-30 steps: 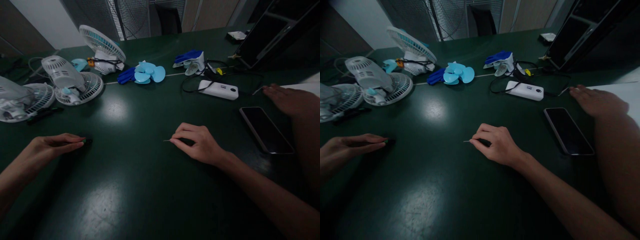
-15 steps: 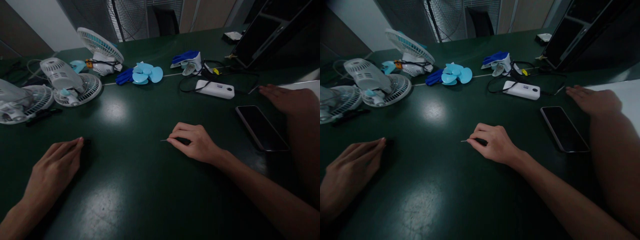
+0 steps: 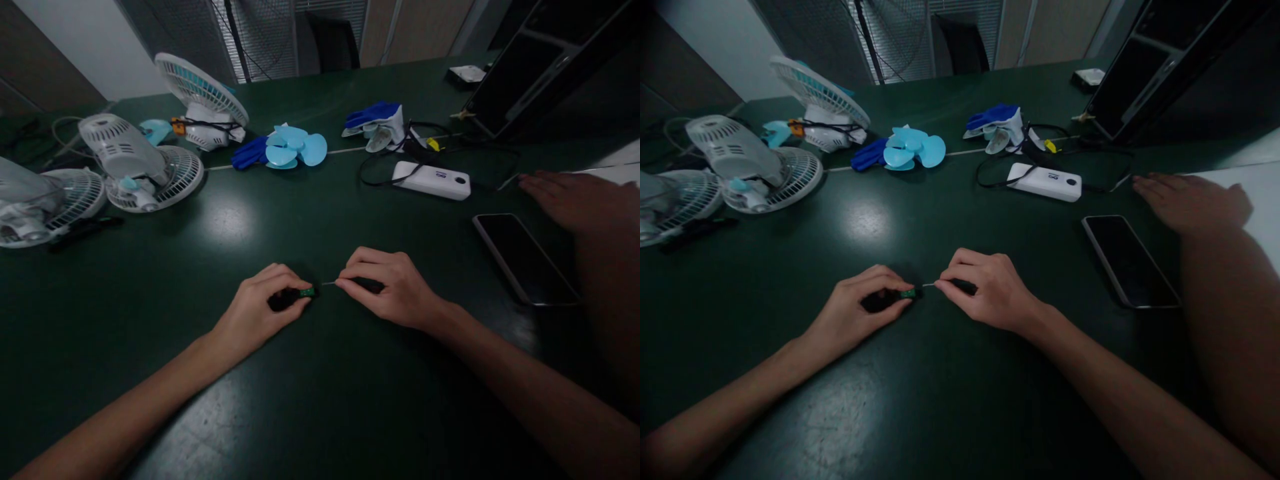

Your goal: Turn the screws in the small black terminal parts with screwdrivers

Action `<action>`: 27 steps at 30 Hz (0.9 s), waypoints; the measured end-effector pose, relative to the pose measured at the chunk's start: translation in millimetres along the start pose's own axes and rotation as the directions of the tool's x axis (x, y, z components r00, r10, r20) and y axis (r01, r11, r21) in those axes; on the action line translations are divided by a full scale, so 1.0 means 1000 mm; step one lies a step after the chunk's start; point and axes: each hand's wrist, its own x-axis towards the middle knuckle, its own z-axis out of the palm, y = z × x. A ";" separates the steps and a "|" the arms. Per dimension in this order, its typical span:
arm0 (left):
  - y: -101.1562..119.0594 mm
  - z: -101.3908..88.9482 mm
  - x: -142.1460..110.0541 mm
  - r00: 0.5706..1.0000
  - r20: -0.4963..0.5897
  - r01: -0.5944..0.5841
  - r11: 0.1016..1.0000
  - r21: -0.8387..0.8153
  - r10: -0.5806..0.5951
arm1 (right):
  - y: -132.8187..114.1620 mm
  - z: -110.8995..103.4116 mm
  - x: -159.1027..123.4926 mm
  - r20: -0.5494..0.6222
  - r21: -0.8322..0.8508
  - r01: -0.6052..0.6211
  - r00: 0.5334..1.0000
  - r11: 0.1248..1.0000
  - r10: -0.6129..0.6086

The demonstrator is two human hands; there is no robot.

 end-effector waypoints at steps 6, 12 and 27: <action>0.011 0.011 0.020 0.999 0.034 -0.010 1.000 -0.001 0.010 | 0.001 0.000 0.000 -0.026 -0.023 -0.013 1.000 1.000 0.012; 0.009 0.010 0.015 0.999 0.028 -0.021 0.999 0.033 0.020 | 0.001 -0.001 -0.001 -0.019 -0.042 -0.006 1.000 0.999 0.005; 0.007 0.011 0.016 0.999 0.023 -0.027 0.999 0.025 0.026 | -0.018 0.004 0.003 -0.082 0.163 -0.008 0.996 0.987 0.021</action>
